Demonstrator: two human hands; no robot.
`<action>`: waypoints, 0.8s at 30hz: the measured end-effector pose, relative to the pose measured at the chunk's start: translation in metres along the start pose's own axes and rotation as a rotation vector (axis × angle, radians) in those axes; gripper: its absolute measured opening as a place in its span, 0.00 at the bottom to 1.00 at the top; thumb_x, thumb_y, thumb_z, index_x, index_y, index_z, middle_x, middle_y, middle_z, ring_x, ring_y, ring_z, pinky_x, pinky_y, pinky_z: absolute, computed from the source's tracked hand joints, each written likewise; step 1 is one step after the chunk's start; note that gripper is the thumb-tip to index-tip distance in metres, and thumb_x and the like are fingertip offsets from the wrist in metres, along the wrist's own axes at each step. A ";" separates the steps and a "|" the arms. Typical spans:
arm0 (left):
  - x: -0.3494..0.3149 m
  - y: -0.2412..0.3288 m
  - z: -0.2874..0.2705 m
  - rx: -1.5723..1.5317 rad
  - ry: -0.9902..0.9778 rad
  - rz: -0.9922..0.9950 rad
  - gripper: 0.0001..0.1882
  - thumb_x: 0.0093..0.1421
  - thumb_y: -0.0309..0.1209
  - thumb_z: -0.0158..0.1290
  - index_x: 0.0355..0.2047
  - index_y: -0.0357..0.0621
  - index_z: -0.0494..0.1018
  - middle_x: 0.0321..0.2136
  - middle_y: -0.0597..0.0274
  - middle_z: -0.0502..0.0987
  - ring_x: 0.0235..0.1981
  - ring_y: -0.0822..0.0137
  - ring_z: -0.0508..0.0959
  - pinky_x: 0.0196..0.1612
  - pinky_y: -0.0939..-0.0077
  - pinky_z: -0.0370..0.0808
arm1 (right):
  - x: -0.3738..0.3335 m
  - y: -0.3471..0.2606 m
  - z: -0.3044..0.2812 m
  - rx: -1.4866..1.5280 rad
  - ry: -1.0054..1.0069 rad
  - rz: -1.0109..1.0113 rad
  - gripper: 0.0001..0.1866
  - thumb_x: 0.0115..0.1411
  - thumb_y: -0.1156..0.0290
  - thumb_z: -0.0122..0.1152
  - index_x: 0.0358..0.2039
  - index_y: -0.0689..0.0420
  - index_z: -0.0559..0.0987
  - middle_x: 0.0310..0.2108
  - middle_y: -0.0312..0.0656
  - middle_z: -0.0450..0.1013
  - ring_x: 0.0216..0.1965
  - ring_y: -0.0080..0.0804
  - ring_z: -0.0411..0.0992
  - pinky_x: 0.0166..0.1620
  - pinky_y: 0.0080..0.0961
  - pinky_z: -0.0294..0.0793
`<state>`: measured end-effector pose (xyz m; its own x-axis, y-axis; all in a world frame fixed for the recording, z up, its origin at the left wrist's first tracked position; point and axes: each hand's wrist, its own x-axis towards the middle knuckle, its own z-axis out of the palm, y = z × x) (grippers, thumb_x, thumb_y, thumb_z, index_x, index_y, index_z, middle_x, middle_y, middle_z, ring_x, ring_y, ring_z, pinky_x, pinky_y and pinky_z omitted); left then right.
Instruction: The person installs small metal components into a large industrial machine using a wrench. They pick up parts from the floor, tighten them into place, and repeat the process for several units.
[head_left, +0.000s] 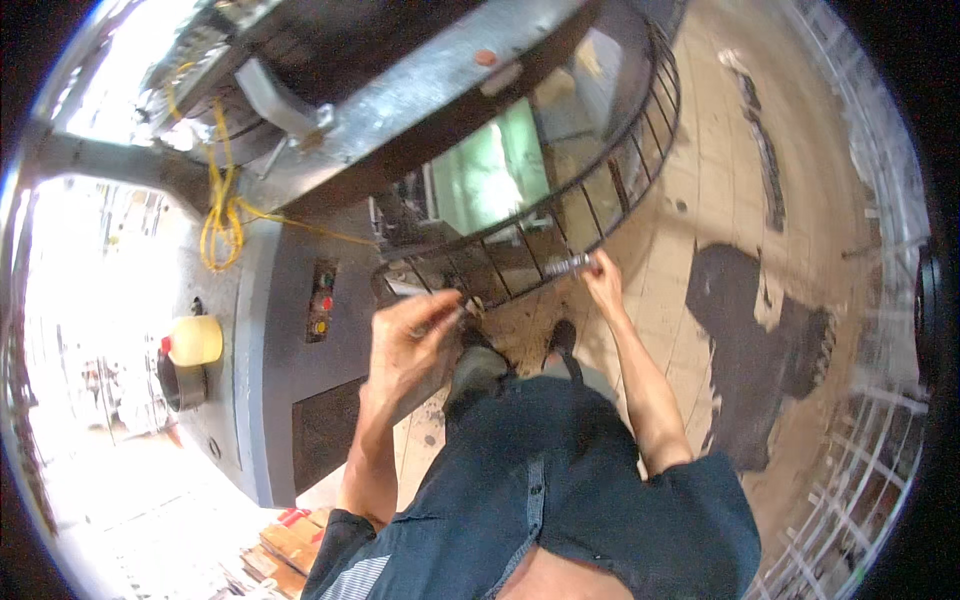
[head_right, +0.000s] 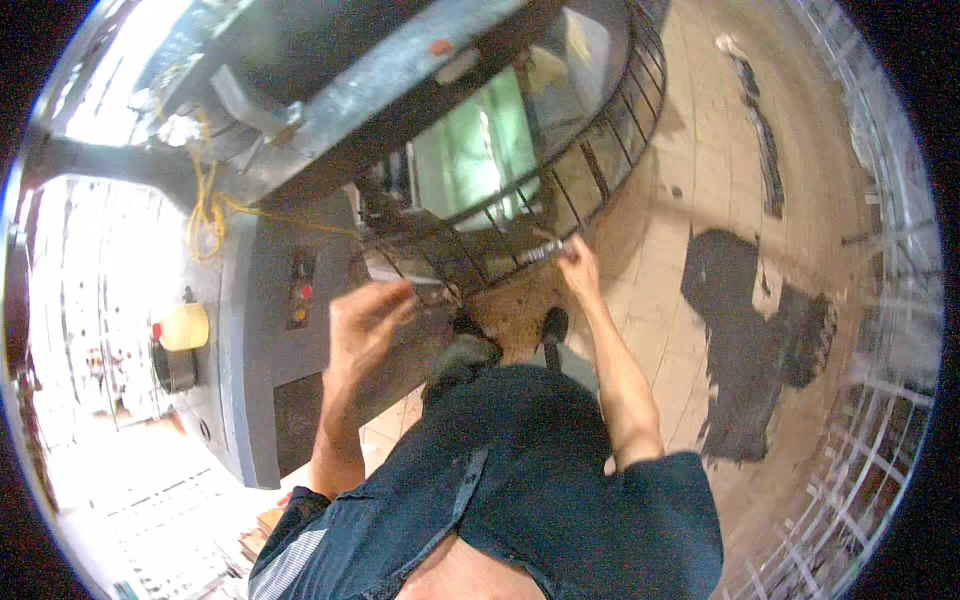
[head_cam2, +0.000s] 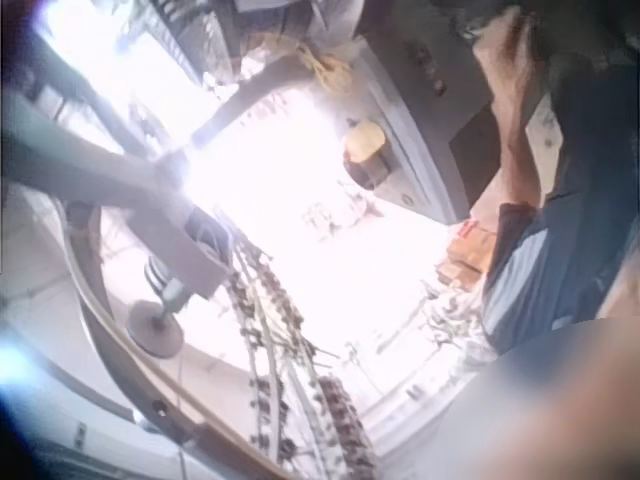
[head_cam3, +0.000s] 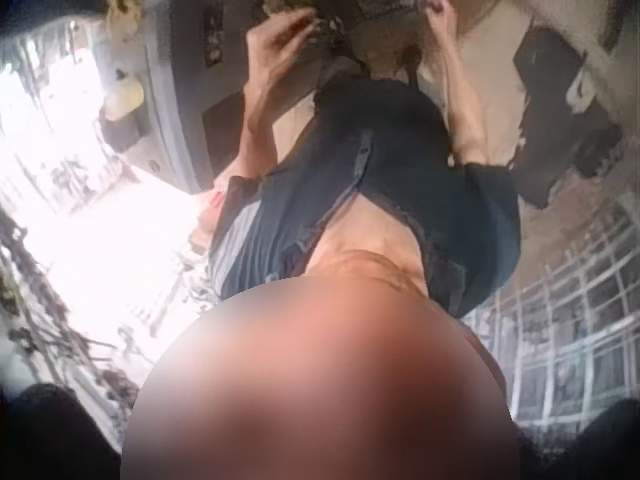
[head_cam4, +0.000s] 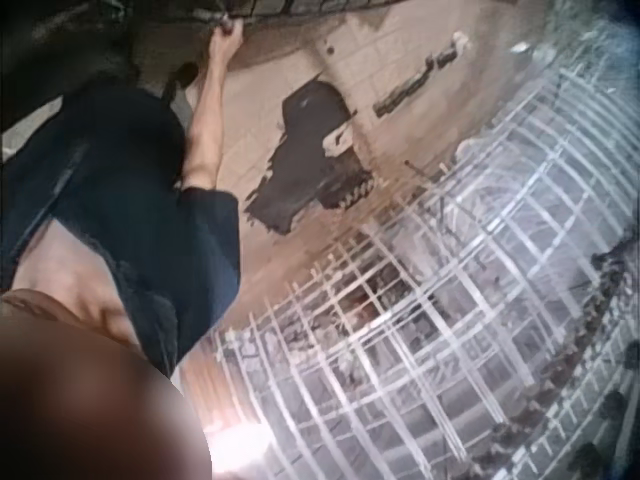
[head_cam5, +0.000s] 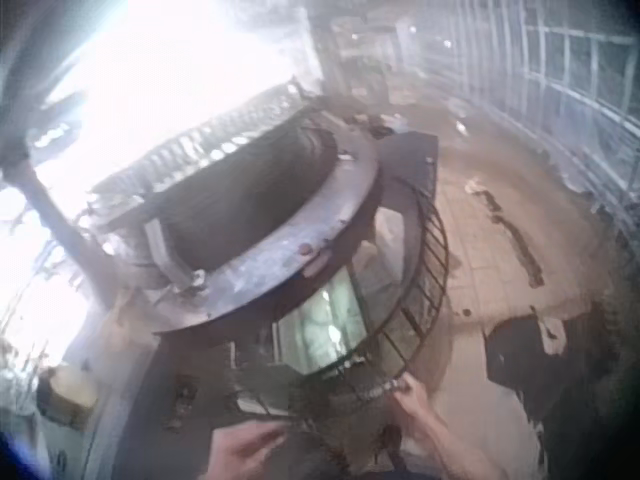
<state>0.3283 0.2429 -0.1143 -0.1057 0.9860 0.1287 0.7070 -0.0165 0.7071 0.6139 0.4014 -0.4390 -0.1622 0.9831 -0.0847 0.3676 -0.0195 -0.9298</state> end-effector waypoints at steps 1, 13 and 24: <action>-0.005 0.001 0.002 0.015 0.012 -0.002 0.12 0.60 0.24 0.64 0.45 0.38 0.83 0.37 0.52 0.85 0.37 0.61 0.86 0.41 0.70 0.82 | -0.002 -0.010 -0.007 0.005 -0.089 0.041 0.10 0.51 0.77 0.68 0.34 0.58 0.77 0.26 0.32 0.72 0.31 0.21 0.68 0.35 0.26 0.69; -0.015 -0.037 -0.036 -0.090 0.209 -0.112 0.13 0.58 0.21 0.64 0.45 0.36 0.83 0.35 0.54 0.86 0.34 0.67 0.84 0.39 0.74 0.80 | 0.037 -0.216 -0.055 0.001 -1.503 0.204 0.24 0.52 0.82 0.74 0.52 0.58 0.84 0.35 0.31 0.79 0.32 0.21 0.71 0.37 0.22 0.72; -0.062 -0.081 -0.053 -0.196 0.424 -0.366 0.16 0.57 0.18 0.63 0.47 0.36 0.84 0.35 0.55 0.86 0.36 0.72 0.84 0.42 0.73 0.80 | 0.159 -0.464 -0.018 -0.525 -0.266 -0.731 0.17 0.60 0.57 0.68 0.38 0.60 0.86 0.28 0.47 0.83 0.27 0.43 0.83 0.36 0.37 0.81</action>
<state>0.2403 0.1745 -0.1430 -0.6171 0.7817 0.0906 0.4339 0.2420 0.8678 0.4342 0.5703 -0.0145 -0.6965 0.6436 0.3174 0.4472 0.7352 -0.5094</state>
